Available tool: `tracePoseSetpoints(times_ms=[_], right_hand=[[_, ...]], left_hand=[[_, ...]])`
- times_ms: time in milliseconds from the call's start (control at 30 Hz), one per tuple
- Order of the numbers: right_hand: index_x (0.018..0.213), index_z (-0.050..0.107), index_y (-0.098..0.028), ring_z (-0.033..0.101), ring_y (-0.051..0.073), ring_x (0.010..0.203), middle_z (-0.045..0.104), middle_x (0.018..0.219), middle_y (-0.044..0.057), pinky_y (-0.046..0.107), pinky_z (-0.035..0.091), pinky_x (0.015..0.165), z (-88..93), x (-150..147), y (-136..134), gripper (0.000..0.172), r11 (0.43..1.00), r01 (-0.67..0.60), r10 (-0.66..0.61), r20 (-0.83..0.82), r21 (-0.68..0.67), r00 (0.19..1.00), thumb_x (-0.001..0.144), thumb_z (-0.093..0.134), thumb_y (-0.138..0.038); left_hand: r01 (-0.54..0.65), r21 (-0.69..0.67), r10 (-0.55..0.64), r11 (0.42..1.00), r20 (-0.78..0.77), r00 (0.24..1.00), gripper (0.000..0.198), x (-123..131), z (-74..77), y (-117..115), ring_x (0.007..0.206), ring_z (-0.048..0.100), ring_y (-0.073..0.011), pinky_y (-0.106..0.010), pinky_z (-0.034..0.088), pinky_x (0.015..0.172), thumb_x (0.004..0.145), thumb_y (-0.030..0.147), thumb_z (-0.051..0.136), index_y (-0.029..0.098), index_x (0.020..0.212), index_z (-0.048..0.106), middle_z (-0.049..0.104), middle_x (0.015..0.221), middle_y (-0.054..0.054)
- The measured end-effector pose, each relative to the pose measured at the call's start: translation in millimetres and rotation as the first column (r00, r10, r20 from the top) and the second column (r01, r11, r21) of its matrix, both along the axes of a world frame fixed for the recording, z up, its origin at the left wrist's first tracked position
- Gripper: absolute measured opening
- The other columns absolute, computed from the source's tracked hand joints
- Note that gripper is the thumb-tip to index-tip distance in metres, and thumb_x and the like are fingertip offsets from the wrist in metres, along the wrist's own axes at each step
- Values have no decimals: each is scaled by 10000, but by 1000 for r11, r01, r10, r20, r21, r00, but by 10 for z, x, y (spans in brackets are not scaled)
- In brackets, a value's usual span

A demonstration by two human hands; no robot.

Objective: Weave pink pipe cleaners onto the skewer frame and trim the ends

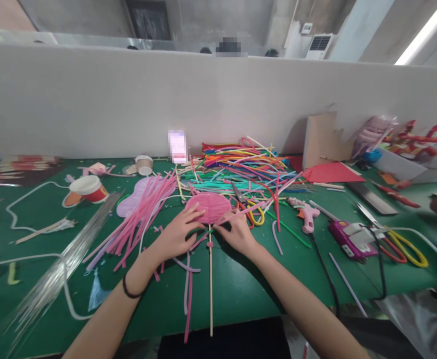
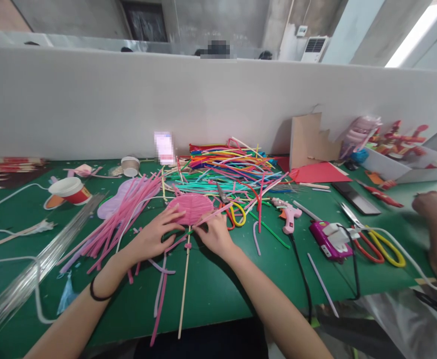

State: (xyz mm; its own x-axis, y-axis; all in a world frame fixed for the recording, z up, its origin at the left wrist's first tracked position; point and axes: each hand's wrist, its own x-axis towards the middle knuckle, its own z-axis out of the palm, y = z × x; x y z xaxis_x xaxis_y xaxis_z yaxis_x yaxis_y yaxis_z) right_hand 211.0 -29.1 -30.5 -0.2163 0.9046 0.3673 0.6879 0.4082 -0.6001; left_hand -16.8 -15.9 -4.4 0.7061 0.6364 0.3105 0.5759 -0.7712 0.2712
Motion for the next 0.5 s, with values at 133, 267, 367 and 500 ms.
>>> tracePoseSetpoints(times_ms=[133,267,367,500], right_hand=[[802,709,-208,534,259,997,706,920,60,406,322,923,6,15,9,152,995,99,-99,-11,-10,995,848,654,-343],[786,725,-218,500,292,1072,724,970,57,434,294,938,33,16,3,172,977,189,-197,-67,-102,978,856,637,-349],[777,725,-214,492,294,1062,727,974,56,432,292,924,50,1,-5,176,970,198,-210,-74,-138,975,847,646,-355],[777,727,-209,479,293,1070,722,983,60,426,287,914,59,-21,-14,178,966,216,-226,-60,-145,972,846,648,-353]], left_hand=[[-53,43,51,998,39,998,376,-23,-42,58,1391,365,-256,-525,303,1149,813,15,402,183,992,687,569,1362,-92],[-85,57,80,995,79,994,411,-28,-17,58,1401,347,-247,-512,304,1151,775,-7,395,187,991,685,577,1348,-84],[-103,48,100,994,60,993,409,-35,12,43,1405,335,-275,-526,293,1151,698,-4,446,197,947,701,558,1368,-78],[-145,31,144,989,16,989,359,-86,35,49,1412,308,-316,-550,296,1138,670,24,485,201,875,721,539,1384,-86]])
